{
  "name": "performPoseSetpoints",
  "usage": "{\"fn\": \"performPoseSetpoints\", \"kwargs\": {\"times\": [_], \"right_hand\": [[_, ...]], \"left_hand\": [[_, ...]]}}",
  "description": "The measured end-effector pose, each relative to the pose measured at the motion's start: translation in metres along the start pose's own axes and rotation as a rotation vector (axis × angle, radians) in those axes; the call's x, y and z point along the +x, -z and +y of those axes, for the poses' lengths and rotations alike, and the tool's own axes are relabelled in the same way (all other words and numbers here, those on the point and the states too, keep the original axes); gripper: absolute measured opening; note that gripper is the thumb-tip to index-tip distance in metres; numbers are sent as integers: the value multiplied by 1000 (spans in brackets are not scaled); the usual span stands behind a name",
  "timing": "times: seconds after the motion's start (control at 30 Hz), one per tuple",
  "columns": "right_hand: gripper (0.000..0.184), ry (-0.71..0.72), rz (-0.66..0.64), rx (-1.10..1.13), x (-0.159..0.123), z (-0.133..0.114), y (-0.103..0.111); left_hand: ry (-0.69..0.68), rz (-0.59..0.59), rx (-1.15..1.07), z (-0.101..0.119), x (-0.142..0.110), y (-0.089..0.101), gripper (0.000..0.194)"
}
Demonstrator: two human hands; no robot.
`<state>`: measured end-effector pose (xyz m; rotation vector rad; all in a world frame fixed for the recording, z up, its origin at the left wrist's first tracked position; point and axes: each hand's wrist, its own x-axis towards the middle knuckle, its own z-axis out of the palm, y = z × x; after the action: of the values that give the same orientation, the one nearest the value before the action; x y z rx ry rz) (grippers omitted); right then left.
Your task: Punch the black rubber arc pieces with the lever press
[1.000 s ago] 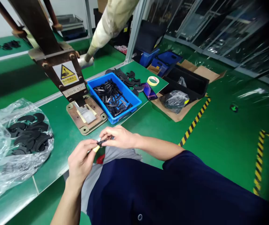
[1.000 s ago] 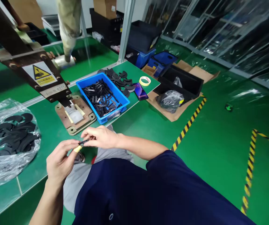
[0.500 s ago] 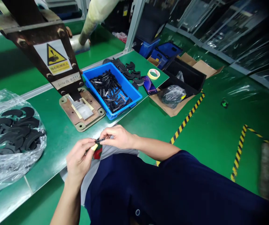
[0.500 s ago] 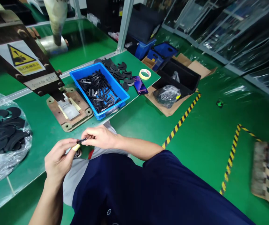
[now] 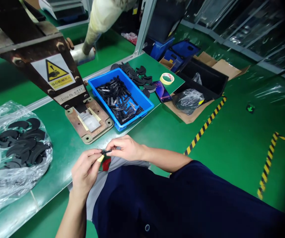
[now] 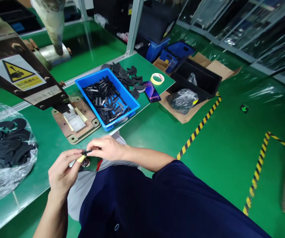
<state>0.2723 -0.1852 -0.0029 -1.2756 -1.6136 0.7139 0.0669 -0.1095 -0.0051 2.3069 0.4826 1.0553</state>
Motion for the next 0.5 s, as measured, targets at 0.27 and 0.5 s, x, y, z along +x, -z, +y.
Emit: {"fn": "performPoseSetpoints", "kwargs": {"times": [0.27, 0.5], "right_hand": [[19, -25, 13, 31, 7, 6, 6], [32, -110, 82, 175, 13, 7, 17]], "left_hand": [[57, -8, 22, -2, 11, -6, 12], [23, -20, 106, -6, 25, 1, 10]]}}
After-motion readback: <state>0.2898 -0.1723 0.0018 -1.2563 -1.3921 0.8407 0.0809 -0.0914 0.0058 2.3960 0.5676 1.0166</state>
